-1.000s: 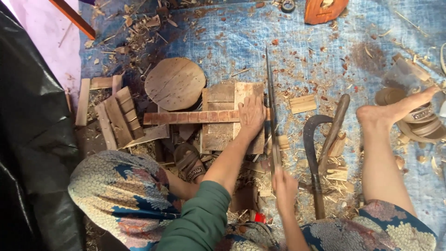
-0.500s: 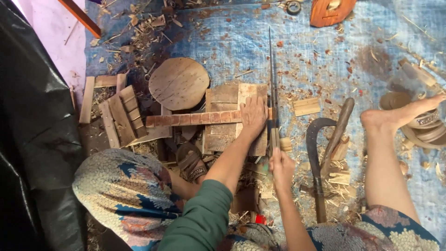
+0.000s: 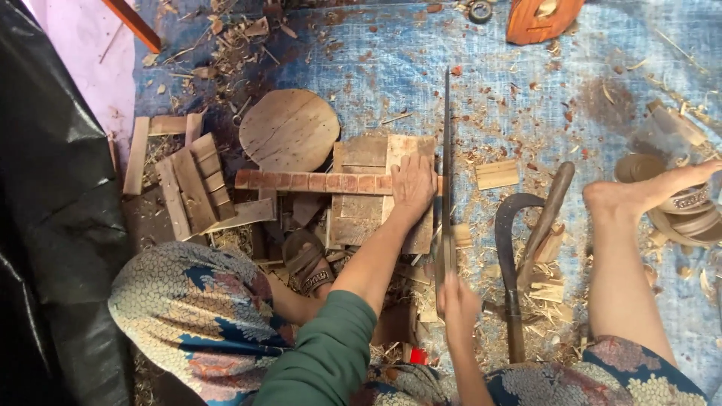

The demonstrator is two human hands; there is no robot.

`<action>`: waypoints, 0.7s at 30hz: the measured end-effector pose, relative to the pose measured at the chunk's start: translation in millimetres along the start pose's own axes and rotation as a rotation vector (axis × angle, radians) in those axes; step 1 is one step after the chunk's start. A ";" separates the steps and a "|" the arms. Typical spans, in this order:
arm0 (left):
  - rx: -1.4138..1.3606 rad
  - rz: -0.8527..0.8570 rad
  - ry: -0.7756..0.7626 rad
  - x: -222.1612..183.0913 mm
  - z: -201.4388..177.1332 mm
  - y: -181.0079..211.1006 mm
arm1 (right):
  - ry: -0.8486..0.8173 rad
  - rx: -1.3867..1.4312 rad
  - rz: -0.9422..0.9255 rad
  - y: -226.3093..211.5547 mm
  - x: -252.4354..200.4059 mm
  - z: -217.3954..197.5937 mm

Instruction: A person uses a hand saw to cut through a piece of wood intended for an instrument neck while sitting on the floor.

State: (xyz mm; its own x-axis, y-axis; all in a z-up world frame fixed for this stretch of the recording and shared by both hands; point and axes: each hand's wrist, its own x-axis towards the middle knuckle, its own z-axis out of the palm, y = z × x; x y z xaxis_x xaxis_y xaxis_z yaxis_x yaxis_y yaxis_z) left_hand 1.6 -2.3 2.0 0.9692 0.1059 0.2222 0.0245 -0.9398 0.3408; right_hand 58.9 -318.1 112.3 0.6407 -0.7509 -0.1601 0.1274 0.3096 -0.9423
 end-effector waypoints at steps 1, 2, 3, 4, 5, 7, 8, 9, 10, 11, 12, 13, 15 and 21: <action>-0.003 -0.002 -0.004 0.7 1.4 0.0 | 0.001 -0.005 -0.001 1.4 2.5 -1.2; 0.015 0.005 -0.001 1.0 2.9 0.0 | -0.014 0.011 0.003 3.1 4.8 -2.8; 0.035 0.013 0.002 0.3 3.5 -1.8 | -0.028 0.030 0.008 5.6 5.0 -4.8; 0.034 0.012 -0.001 -2.4 5.7 -1.8 | -0.027 0.026 0.008 4.0 3.4 -5.2; 0.047 0.024 -0.001 -1.8 7.5 -2.5 | -0.018 0.026 0.007 2.9 2.7 -3.8; 0.064 0.031 0.005 -2.1 9.6 -3.9 | -0.017 0.028 0.007 2.0 1.0 -3.1; 0.056 0.028 0.013 -2.2 10.1 -5.0 | -0.021 0.035 -0.003 2.5 0.4 -3.0; 0.046 0.032 0.019 1.5 11.1 -4.7 | -0.018 0.044 -0.016 1.6 1.5 -2.6; 0.047 0.035 0.024 3.1 9.4 -5.6 | -0.018 0.050 -0.018 -3.7 -3.9 2.8; 0.044 0.002 -0.023 3.3 9.6 -3.7 | 0.001 0.043 0.049 -10.4 -8.1 5.8; 0.041 -0.031 -0.071 3.5 10.7 -2.3 | 0.020 0.036 0.116 -16.3 -12.2 8.7; 0.039 -0.037 -0.077 4.6 8.4 -0.9 | 0.020 0.028 0.118 -12.0 -7.6 7.0; 0.013 -0.050 -0.110 2.8 3.6 -0.3 | 0.027 0.021 0.051 -1.6 -1.9 0.2; 0.045 0.009 0.185 1.1 15.9 -4.7 | -0.031 0.025 -0.021 6.5 4.9 -8.1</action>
State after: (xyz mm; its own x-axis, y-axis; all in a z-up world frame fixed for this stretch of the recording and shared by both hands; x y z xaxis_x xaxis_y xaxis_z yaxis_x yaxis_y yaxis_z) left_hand 6.4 -2.9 -13.9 0.9082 0.1509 0.3904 0.0305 -0.9541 0.2980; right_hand 56.8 -324.5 102.9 0.6611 -0.7387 -0.1311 0.1596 0.3092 -0.9375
